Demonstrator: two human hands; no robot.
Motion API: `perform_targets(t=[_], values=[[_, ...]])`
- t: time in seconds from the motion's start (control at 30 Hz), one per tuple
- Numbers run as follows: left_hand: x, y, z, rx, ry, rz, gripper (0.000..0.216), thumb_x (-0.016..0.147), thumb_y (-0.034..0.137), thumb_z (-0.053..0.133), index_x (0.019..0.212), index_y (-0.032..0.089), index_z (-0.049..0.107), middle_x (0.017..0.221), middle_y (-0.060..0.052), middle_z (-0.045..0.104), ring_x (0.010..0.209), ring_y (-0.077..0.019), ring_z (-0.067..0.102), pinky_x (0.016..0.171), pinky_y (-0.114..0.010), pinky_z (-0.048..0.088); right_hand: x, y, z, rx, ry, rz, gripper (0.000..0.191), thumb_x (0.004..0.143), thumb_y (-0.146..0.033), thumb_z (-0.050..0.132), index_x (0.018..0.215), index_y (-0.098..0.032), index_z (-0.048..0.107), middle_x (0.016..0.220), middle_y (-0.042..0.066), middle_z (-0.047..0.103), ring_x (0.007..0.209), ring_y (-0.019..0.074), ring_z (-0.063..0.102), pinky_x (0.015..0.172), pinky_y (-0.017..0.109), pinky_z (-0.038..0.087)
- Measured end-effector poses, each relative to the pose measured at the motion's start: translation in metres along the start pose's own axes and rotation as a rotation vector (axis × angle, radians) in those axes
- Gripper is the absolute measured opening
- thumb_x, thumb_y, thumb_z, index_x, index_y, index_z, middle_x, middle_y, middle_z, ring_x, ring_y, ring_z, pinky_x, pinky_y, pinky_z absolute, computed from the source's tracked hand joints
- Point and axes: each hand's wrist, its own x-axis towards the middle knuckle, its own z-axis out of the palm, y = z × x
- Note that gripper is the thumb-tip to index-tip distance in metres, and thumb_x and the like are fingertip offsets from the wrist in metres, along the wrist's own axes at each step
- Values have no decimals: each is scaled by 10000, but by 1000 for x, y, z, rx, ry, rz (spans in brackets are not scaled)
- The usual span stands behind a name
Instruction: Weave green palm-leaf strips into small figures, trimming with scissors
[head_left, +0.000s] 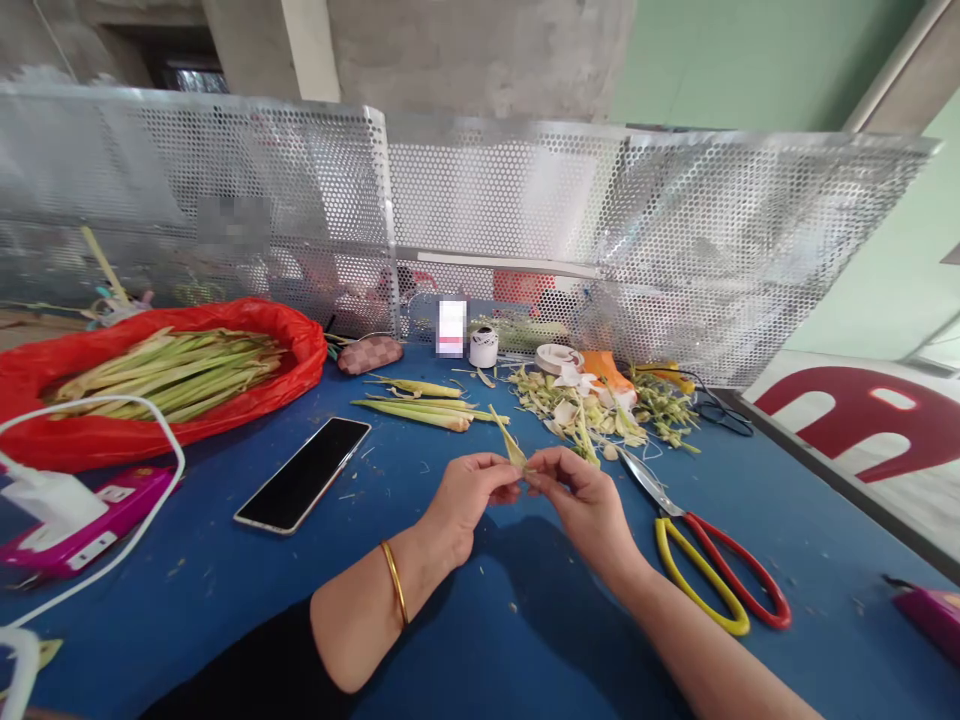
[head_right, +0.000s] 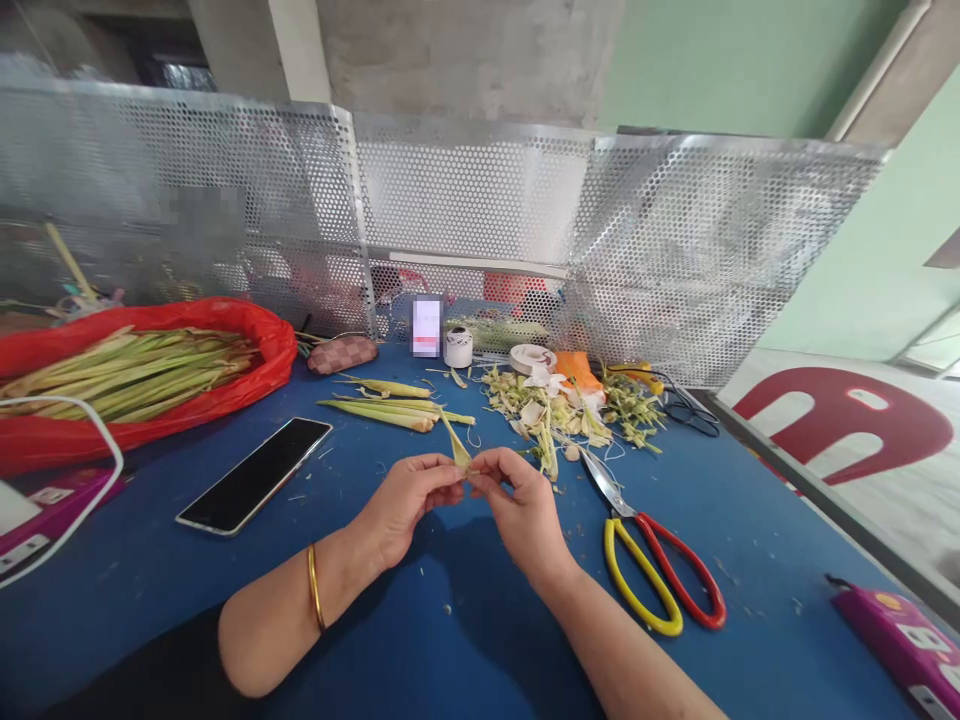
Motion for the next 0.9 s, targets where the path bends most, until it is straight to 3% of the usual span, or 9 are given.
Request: perform_targets(t=[0.13, 0.4, 0.67, 0.9], values=[[-1, -1, -1, -55, -51, -73, 146, 586, 269, 718, 587, 148, 636, 593, -6, 605, 604, -109, 558, 682, -251, 459, 0, 1, -1, -34, 48, 5, 95, 768, -300, 643, 751, -206, 646, 706, -1, 656, 665, 164, 601, 650, 277, 479], [-1, -5, -1, -71, -46, -44, 155, 585, 221, 733, 702, 129, 688, 685, -26, 644, 668, -131, 599, 722, -277, 489, 2, 1, -1, -33, 65, -30, 79, 744, -255, 640, 681, -209, 648, 761, 16, 683, 743, 183, 610, 695, 293, 475], [0, -9, 0, 354, 16, 284, 163, 727, 290, 632, 659, 161, 705, 627, -22, 670, 633, -153, 603, 640, -246, 466, 2, 1, -5, -113, 80, 108, 96, 740, -270, 642, 685, -191, 641, 654, 4, 653, 633, 170, 578, 629, 293, 442], [-2, -7, 1, 480, 14, 328, 205, 769, 291, 575, 728, 155, 723, 653, -32, 699, 644, -167, 632, 620, -235, 457, 3, -1, -4, 12, 109, 126, 166, 707, -290, 665, 820, -190, 595, 658, -8, 605, 630, 161, 561, 603, 280, 443]])
